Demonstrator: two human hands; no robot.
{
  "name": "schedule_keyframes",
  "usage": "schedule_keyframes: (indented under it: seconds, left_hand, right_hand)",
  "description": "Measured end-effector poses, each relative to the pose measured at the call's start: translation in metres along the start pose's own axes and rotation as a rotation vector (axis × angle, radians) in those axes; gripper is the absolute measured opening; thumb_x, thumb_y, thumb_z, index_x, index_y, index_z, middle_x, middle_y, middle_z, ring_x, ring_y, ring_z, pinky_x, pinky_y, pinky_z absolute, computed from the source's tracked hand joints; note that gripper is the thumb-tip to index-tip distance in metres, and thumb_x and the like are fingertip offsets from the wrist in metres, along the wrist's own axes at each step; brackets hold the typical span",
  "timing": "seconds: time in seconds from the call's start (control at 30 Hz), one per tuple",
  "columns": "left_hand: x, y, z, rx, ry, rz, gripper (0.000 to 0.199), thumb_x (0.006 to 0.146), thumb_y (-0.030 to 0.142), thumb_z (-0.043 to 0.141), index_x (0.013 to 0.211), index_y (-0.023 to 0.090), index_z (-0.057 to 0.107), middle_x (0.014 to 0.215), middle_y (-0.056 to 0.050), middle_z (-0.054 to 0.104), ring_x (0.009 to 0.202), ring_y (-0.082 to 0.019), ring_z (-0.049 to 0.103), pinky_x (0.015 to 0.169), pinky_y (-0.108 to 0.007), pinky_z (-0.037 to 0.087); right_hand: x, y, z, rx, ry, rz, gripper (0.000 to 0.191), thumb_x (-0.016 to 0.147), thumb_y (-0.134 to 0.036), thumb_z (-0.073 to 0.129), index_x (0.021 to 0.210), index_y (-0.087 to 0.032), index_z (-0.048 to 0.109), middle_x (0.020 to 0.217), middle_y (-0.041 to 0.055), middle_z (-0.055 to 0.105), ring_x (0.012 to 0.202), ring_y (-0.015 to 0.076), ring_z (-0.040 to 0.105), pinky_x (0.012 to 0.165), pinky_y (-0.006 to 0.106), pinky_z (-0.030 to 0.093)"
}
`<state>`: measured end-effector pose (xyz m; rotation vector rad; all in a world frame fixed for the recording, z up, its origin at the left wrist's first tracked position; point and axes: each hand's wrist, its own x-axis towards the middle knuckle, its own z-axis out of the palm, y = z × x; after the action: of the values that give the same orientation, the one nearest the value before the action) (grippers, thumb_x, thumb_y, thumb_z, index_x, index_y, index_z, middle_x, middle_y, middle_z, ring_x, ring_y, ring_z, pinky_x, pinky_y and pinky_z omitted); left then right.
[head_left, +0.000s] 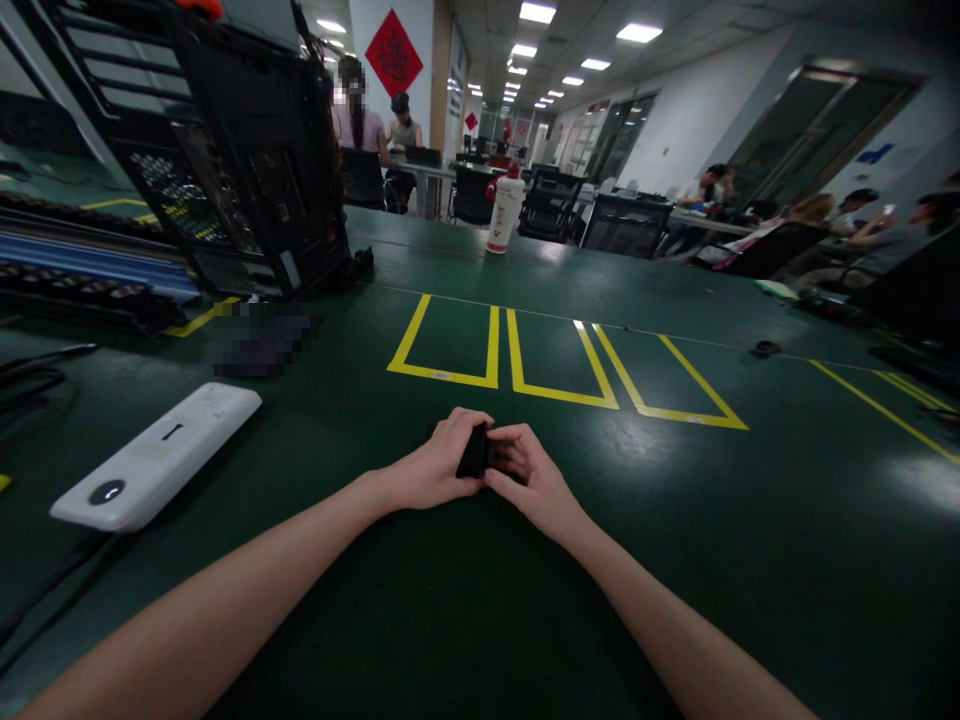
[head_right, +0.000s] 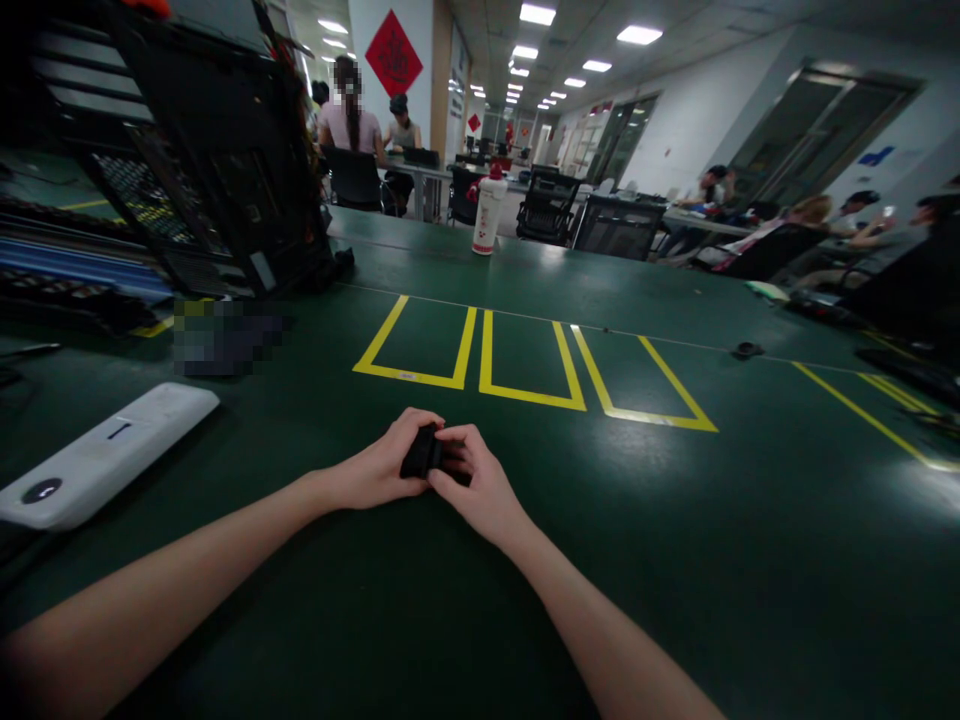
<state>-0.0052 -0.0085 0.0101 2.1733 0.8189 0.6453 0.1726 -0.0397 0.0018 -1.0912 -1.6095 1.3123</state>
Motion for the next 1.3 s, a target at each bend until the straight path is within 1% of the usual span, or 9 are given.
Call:
schedule_keyframes:
  seconds: [0.17,0.3,0.4,0.53,0.7,0.93,1.07,1.2,1.3]
  left_hand:
    - [0.0010,-0.0006,0.0015,0.016,0.028,0.020,0.055,0.070,0.022,0.061,0.115,0.025,0.031,0.114,-0.007,0.039,0.102,-0.023,0.045,0.089,-0.043,0.039]
    - [0.0008,0.0005,0.0015,0.007,0.019,0.002,0.054,0.070,0.021,0.060,0.116,0.025,0.031,0.114,-0.007,0.039,0.102,-0.023,0.045,0.088,-0.045,0.040]
    - [0.0001,-0.0002,0.0008,-0.002,0.013,-0.002,0.055,0.071,0.021,0.060,0.116,0.026,0.030,0.115,-0.007,0.038,0.102,-0.022,0.045,0.087,-0.042,0.042]
    - [-0.0006,-0.0014,0.0002,0.014,0.005,-0.001,0.056,0.071,0.021,0.061,0.117,0.024,0.030,0.116,-0.007,0.036,0.103,-0.021,0.044,0.087,-0.039,0.043]
    - [0.0001,0.0004,0.0001,0.018,0.018,0.005,0.056,0.070,0.021,0.061,0.116,0.025,0.030,0.115,-0.007,0.037,0.102,-0.022,0.045,0.088,-0.042,0.041]
    - [0.0002,-0.0007,0.0005,0.012,0.008,0.004,0.055,0.071,0.021,0.060,0.117,0.025,0.029,0.116,-0.007,0.037,0.101,-0.022,0.045,0.087,-0.041,0.042]
    - [-0.0001,-0.0022,0.0005,0.025,0.009,0.009,0.055,0.070,0.020,0.060,0.116,0.024,0.030,0.115,-0.007,0.036,0.101,-0.022,0.045,0.087,-0.041,0.042]
    - [0.0005,-0.0027,0.0011,0.028,0.016,0.023,0.055,0.070,0.020,0.061,0.116,0.024,0.030,0.116,-0.007,0.036,0.103,-0.022,0.043,0.090,-0.042,0.040]
    - [0.0007,-0.0035,0.0018,0.018,0.008,0.012,0.056,0.071,0.020,0.060,0.117,0.025,0.029,0.118,-0.008,0.035,0.103,-0.023,0.043,0.088,-0.042,0.041]
  right_hand:
    - [0.0012,0.0047,0.0015,0.025,0.053,-0.018,0.018,0.077,-0.024,0.054,0.094,-0.023,0.048,0.100,0.0013,0.052,0.099,0.0164,0.054,0.085,0.034,0.046]
    - [0.0021,0.0033,0.0024,0.001,0.052,-0.003,0.027,0.077,-0.023,0.053,0.103,-0.024,0.046,0.107,0.0023,0.051,0.102,0.0166,0.053,0.089,0.034,0.045]
    - [0.0015,0.0007,0.0020,-0.011,0.039,0.023,0.032,0.078,-0.023,0.052,0.109,-0.025,0.044,0.112,0.0033,0.050,0.104,0.0171,0.052,0.092,0.036,0.043]
    - [-0.0001,0.0003,0.0010,-0.013,0.007,0.006,0.030,0.076,-0.021,0.055,0.104,-0.025,0.045,0.106,0.0021,0.052,0.102,0.0172,0.053,0.090,0.037,0.044]
    - [0.0001,0.0021,0.0015,0.001,0.038,-0.001,0.019,0.078,-0.024,0.052,0.097,-0.025,0.048,0.102,0.0013,0.051,0.099,0.0168,0.054,0.085,0.035,0.047]
    - [0.0010,-0.0014,0.0011,-0.028,0.023,0.020,0.030,0.079,-0.022,0.051,0.108,-0.026,0.044,0.110,0.0028,0.049,0.105,0.0175,0.051,0.091,0.038,0.043]
    - [-0.0007,0.0007,0.0004,-0.037,-0.001,-0.017,0.031,0.075,-0.019,0.056,0.103,-0.025,0.044,0.107,0.0015,0.049,0.104,0.0172,0.051,0.091,0.037,0.043]
    - [-0.0003,0.0054,0.0022,-0.024,0.028,-0.027,0.020,0.078,-0.021,0.053,0.096,-0.025,0.046,0.100,0.0005,0.050,0.098,0.0163,0.054,0.085,0.034,0.047]
    - [0.0006,0.0053,0.0032,-0.015,0.033,-0.019,0.023,0.078,-0.021,0.051,0.100,-0.026,0.045,0.103,0.0012,0.050,0.099,0.0171,0.053,0.083,0.034,0.048]
